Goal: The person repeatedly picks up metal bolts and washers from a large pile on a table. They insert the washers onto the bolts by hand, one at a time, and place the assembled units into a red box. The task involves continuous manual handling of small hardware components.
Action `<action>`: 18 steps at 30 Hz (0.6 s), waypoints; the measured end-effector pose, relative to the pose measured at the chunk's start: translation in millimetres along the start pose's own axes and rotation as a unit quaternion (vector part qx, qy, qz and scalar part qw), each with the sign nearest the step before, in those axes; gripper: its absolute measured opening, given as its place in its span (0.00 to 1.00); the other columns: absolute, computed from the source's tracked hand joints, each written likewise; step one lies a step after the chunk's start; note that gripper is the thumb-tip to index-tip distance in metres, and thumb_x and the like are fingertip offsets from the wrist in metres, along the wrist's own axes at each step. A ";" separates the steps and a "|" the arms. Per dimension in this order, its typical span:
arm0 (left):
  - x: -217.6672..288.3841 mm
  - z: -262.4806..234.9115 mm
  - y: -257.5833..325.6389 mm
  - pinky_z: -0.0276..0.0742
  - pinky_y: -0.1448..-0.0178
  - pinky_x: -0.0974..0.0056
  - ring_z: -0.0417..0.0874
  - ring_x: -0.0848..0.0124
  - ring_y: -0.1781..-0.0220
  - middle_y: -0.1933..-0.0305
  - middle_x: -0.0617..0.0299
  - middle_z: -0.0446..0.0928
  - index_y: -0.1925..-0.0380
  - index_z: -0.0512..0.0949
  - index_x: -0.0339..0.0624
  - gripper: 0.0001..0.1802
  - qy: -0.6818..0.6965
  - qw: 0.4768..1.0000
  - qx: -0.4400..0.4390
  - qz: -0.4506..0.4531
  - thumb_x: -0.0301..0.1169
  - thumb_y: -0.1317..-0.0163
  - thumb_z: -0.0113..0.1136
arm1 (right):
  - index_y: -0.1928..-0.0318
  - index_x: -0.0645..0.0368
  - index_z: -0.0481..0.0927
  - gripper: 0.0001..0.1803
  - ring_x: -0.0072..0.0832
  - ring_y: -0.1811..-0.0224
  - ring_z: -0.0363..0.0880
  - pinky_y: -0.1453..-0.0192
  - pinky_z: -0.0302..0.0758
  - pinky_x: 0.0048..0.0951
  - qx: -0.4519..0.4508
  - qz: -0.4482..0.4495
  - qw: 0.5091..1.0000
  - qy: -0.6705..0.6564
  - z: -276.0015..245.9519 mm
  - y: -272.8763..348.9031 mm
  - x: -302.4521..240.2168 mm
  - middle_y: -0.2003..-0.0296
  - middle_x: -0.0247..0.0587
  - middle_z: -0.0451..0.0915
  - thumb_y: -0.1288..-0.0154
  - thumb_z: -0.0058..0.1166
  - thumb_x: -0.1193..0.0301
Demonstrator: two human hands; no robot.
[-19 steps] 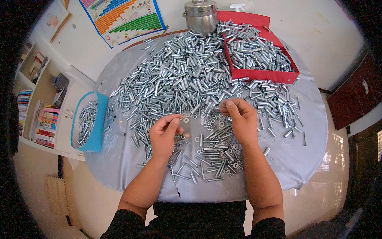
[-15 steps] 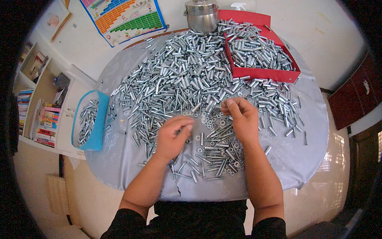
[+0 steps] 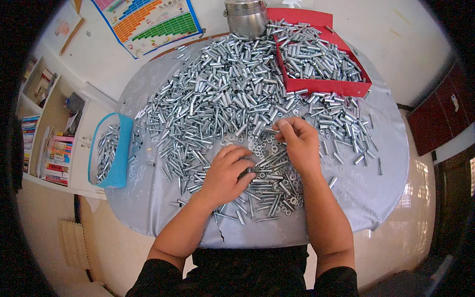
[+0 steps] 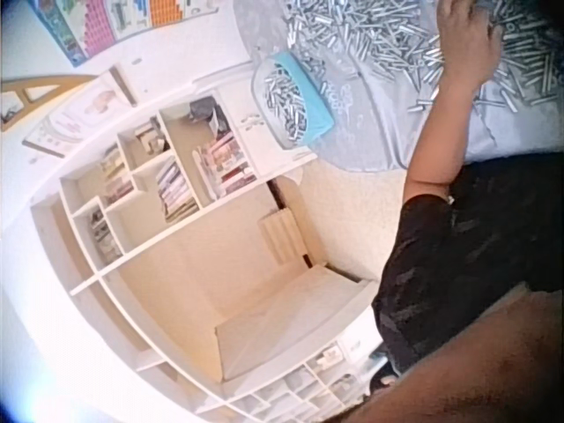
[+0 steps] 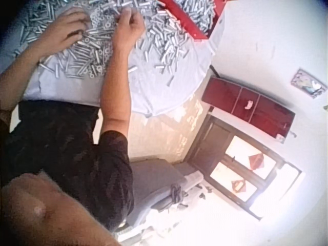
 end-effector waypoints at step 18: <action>-0.5 19.0 1.4 0.68 0.39 0.55 0.72 0.54 0.42 0.54 0.57 0.79 0.68 0.79 0.40 0.06 0.014 0.998 0.038 -0.051 0.26 0.48 0.64 | 0.63 0.66 0.82 0.11 0.18 0.71 0.77 0.64 0.74 0.21 -0.010 0.029 0.999 0.011 5.1 1.4 2.4 0.68 0.36 0.84 0.31 0.52 0.69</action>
Point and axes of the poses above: each hand's wrist, its own y-axis away from the middle knuckle, its own z-axis out of the palm, x = y × z, the point moved 4 cm from there along -y, towards the middle knuckle
